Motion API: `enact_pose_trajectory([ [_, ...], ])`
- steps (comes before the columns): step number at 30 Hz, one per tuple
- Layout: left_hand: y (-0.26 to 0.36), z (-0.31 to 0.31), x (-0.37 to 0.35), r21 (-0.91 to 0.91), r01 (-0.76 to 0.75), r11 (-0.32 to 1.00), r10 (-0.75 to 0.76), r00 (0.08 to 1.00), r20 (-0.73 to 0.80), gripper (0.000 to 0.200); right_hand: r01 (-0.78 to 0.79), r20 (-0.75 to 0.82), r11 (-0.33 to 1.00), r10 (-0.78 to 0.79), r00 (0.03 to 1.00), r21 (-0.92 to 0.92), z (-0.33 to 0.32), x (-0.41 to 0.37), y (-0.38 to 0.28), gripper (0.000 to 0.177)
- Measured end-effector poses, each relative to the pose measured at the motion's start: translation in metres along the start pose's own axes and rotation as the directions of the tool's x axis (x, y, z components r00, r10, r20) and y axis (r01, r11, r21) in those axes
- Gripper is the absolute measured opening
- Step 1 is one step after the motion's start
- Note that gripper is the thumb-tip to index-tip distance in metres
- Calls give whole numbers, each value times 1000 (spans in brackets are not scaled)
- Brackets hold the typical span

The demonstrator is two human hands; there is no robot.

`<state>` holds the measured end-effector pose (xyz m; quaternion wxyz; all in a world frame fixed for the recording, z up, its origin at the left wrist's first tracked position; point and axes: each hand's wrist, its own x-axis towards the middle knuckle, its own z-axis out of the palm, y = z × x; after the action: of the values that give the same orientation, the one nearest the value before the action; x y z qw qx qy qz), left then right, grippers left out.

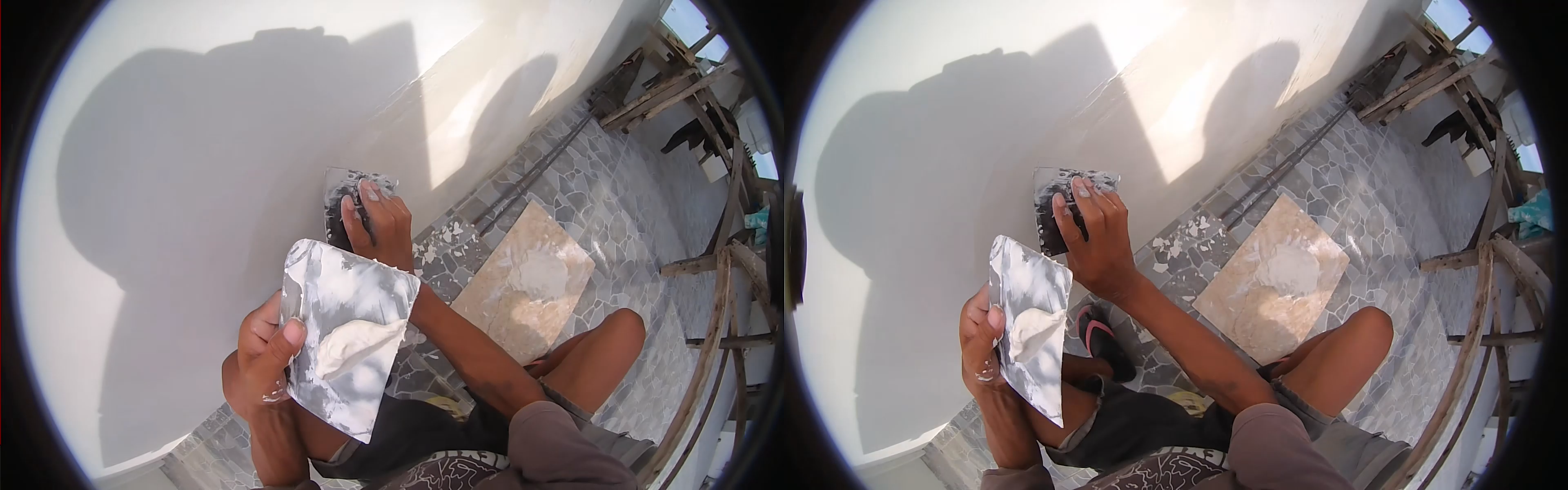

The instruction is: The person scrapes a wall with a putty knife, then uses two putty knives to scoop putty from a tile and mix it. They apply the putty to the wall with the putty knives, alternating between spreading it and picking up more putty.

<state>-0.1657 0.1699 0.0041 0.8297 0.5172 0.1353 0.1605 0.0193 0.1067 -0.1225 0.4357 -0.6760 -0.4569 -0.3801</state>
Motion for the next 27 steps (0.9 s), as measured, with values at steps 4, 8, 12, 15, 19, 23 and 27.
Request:
enact_pose_trajectory([
  [4,-3,-11,0,-40,0,999,0,1000,-10,54,-112,-25,989,115,993,101,-58,24,21,70],
  [8,-3,-13,1,-53,21,998,-19,999,29,53,-399,-229,917,392,891,16,-82,90,91,49],
  [12,-3,-11,-1,-20,11,1000,-11,1000,4,52,-351,-218,935,333,917,-47,-95,134,126,45],
  [15,-1,-10,-2,-20,18,1000,-18,1000,9,52,-385,-152,921,373,915,-55,-97,148,117,44],
  [19,1,-14,-5,-11,6,1000,-6,1000,7,52,-296,-159,955,289,944,-20,-84,142,96,49],
  [23,1,-19,-7,-7,-5,1000,5,1000,-12,54,-152,-164,988,152,975,13,-67,123,65,56],
  [27,5,-20,-9,14,-39,999,40,998,-46,60,-84,-95,995,79,992,-49,-51,98,36,62],
])
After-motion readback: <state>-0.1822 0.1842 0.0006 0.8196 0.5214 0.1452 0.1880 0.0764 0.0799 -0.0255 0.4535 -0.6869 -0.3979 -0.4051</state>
